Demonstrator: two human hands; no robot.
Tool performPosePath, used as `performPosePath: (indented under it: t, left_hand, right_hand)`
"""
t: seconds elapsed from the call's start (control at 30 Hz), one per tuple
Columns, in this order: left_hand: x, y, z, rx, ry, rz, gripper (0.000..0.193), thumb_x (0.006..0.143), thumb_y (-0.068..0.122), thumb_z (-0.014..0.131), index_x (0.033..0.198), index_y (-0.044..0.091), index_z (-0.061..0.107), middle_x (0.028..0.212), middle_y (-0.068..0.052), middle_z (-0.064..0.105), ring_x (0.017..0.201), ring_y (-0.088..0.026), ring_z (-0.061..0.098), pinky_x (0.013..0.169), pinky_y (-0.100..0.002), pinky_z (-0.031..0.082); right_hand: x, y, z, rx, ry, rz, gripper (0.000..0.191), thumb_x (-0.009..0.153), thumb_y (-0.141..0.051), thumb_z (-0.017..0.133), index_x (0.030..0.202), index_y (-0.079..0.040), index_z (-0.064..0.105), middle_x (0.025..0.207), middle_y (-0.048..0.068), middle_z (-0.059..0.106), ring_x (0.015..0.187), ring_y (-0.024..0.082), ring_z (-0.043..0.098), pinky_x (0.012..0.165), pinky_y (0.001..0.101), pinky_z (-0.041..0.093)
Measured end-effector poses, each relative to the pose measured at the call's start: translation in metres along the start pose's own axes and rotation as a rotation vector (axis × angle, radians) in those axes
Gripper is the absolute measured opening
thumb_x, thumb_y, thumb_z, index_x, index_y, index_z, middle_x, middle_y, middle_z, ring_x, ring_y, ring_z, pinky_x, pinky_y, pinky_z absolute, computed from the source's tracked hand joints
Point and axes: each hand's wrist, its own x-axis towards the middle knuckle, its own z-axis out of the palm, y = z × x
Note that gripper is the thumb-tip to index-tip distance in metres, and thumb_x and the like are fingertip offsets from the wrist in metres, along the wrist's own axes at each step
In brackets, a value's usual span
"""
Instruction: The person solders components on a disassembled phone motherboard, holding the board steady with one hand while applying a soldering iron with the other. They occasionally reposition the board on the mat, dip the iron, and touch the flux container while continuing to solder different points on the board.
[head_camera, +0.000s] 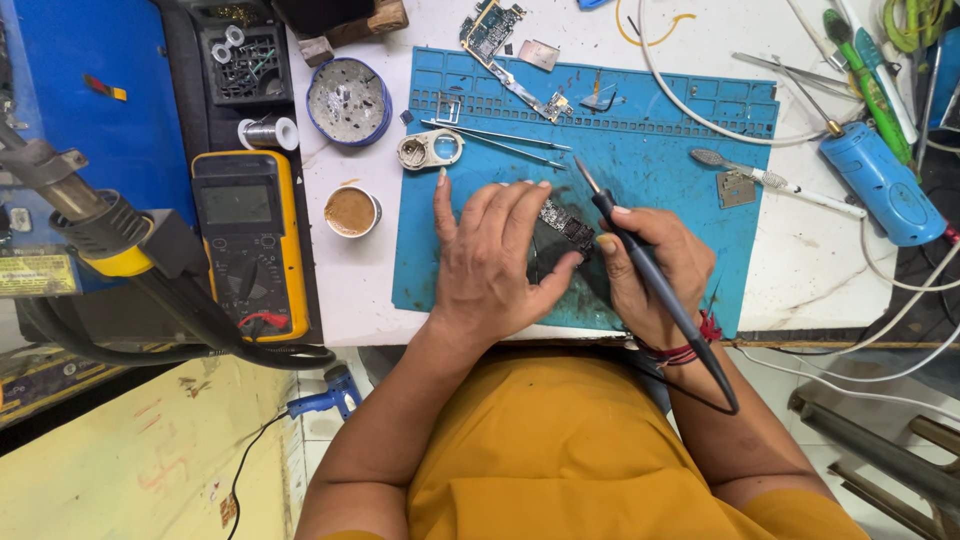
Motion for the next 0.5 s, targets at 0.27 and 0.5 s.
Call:
performPosePath:
  t: [0.27,0.5]
  left_hand:
    - [0.000,-0.002,0.003,0.032,-0.052,0.033,0.082,0.085,0.045,0.080,0.149,0.004,0.049,0.137,-0.009,0.062,0.136,-0.029,0.052,0.127,-0.065,0.002]
    - [0.000,-0.001,0.003,0.009,-0.067,0.026,0.085,0.083,0.049,0.081,0.147,0.005,0.048,0.137,-0.011,0.058,0.137,-0.030,0.048,0.125,-0.067,0.000]
  right_hand:
    - [-0.006,0.000,-0.010,0.003,0.023,0.051,0.012,0.100,-0.011,0.065,0.097,0.000,0.064,0.087,0.012,0.067,0.064,0.019,0.062,0.060,0.0294,0.045]
    - [-0.002,0.001,-0.011,-0.029,-0.056,0.007,0.013,0.096,-0.011,0.065,0.089,-0.001,0.063,0.082,0.012,0.067,0.068,0.025,0.063,0.059,0.0314,0.046]
